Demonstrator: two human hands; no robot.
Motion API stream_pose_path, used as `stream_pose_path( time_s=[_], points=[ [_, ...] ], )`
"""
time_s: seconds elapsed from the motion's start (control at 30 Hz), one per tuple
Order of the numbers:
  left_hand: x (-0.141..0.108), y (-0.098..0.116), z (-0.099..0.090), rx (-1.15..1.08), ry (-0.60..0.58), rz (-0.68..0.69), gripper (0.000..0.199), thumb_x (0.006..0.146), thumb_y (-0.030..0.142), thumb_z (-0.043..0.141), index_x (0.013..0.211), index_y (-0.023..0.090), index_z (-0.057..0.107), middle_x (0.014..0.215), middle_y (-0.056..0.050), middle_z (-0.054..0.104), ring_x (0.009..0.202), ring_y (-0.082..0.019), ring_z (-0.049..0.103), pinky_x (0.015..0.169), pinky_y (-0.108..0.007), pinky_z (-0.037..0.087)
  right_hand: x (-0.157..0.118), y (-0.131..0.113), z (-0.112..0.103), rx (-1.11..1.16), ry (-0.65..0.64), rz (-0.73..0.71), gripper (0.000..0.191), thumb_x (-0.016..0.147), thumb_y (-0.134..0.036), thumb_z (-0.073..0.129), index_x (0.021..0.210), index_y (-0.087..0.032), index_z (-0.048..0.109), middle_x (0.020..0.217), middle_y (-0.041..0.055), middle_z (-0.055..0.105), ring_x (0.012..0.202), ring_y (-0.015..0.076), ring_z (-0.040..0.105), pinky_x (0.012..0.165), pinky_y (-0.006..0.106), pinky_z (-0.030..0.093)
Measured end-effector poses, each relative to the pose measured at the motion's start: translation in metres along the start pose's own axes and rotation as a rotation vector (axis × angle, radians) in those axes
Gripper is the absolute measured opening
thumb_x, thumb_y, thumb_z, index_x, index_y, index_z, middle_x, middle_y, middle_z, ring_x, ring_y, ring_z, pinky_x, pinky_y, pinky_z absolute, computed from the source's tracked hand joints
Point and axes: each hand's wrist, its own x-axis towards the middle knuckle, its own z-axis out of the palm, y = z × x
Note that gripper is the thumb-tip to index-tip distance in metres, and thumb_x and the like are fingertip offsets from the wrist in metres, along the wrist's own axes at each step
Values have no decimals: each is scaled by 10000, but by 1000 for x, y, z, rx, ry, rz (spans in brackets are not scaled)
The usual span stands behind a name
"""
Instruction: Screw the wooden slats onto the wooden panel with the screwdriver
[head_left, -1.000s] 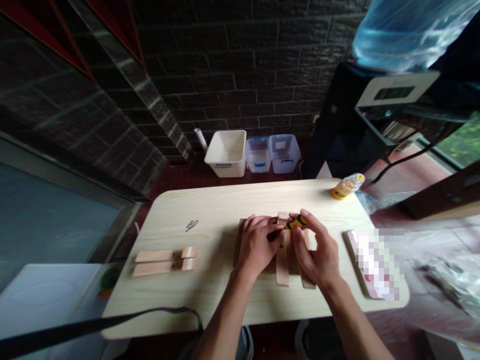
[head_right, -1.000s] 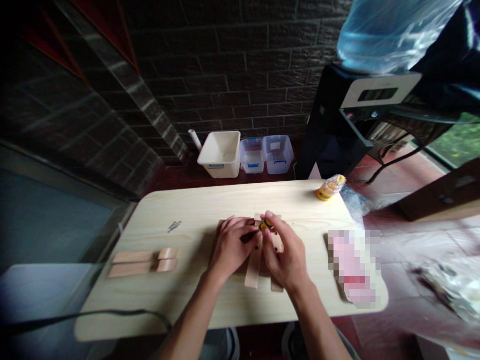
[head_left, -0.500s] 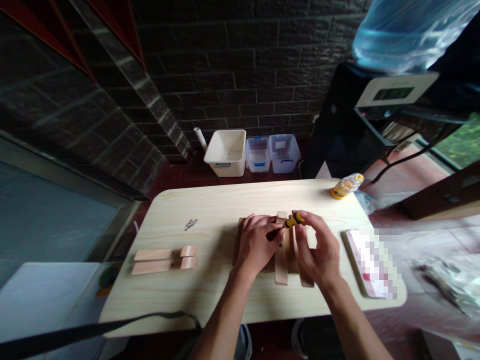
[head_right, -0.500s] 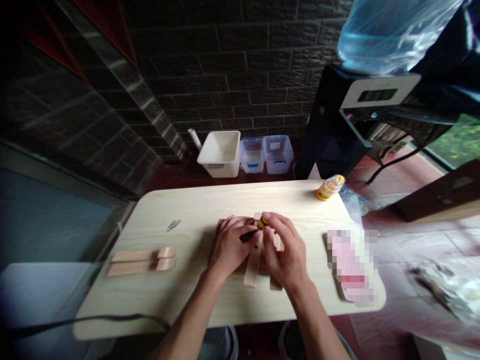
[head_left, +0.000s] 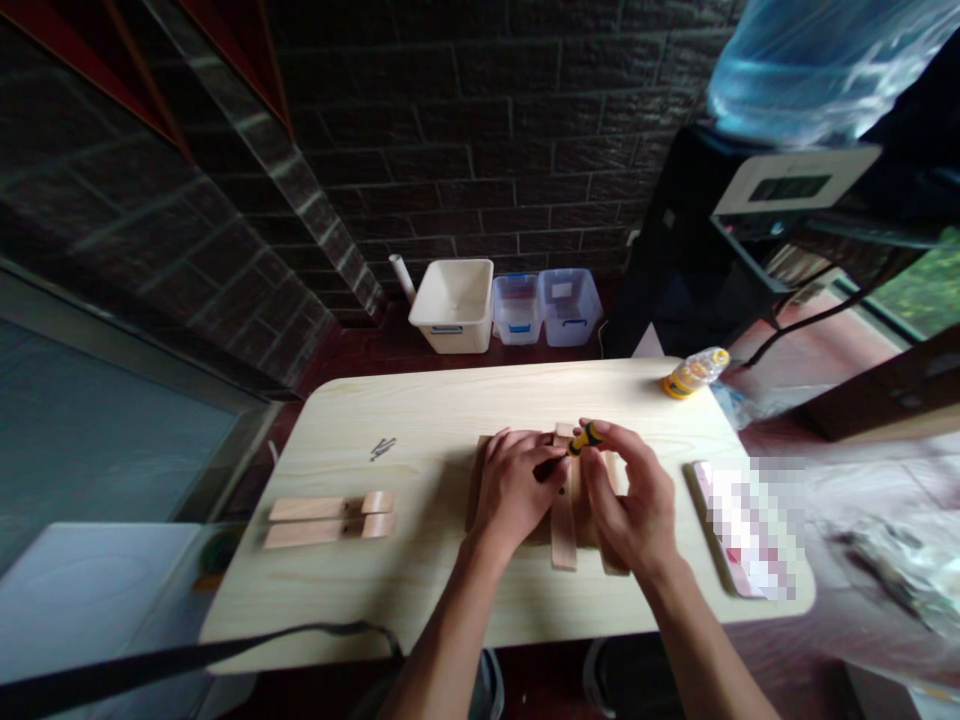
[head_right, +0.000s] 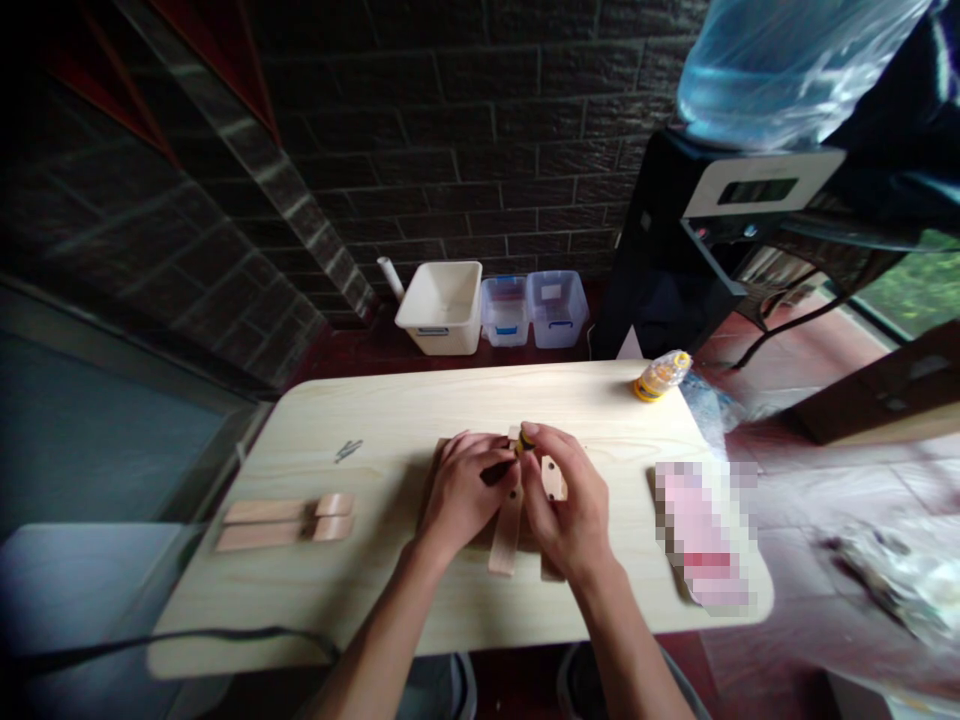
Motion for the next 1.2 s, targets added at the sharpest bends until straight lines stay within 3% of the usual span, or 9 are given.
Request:
stream_pose_path(
  time_s=[0.1, 0.23, 0.77, 1.2],
  points=[
    [0, 0, 0, -18, 11, -2, 84, 896, 247, 749, 932, 318, 777, 1131, 33, 808, 1157, -216, 701, 1208, -495, 376, -5, 3, 5, 82, 106, 79, 399, 980, -135, 646, 1348, -285, 615, 1254, 95, 738, 1071, 243, 773, 924, 452, 657],
    [0, 0, -2, -42, 9, 9, 97, 887, 218, 753, 933, 304, 756, 1117, 30, 809, 1155, -214, 703, 1197, -483, 379, -5, 5, 6, 137, 194, 63, 379, 989, -158, 642, 1346, -275, 590, 1255, 102, 744, 1062, 250, 785, 904, 463, 669],
    [0, -1, -2, -50, 17, -6, 71, 891, 218, 744, 911, 286, 738, 1107, 26, 805, 1149, -204, 699, 1191, -470, 389, -8, 7, 3, 45, 47, 55, 374, 1000, -146, 620, 1359, -250, 609, 1310, 130, 740, 1162, 263, 760, 977, 481, 660],
    [-1, -4, 0, -25, -12, 24, 47, 925, 263, 701, 882, 280, 708, 1082, 37, 798, 1134, -199, 688, 1178, -448, 382, 10, -7, -6, -65, -136, -139, 463, 988, -86, 592, 1403, -291, 604, 1255, 96, 754, 1134, 235, 749, 944, 410, 667]
  ],
)
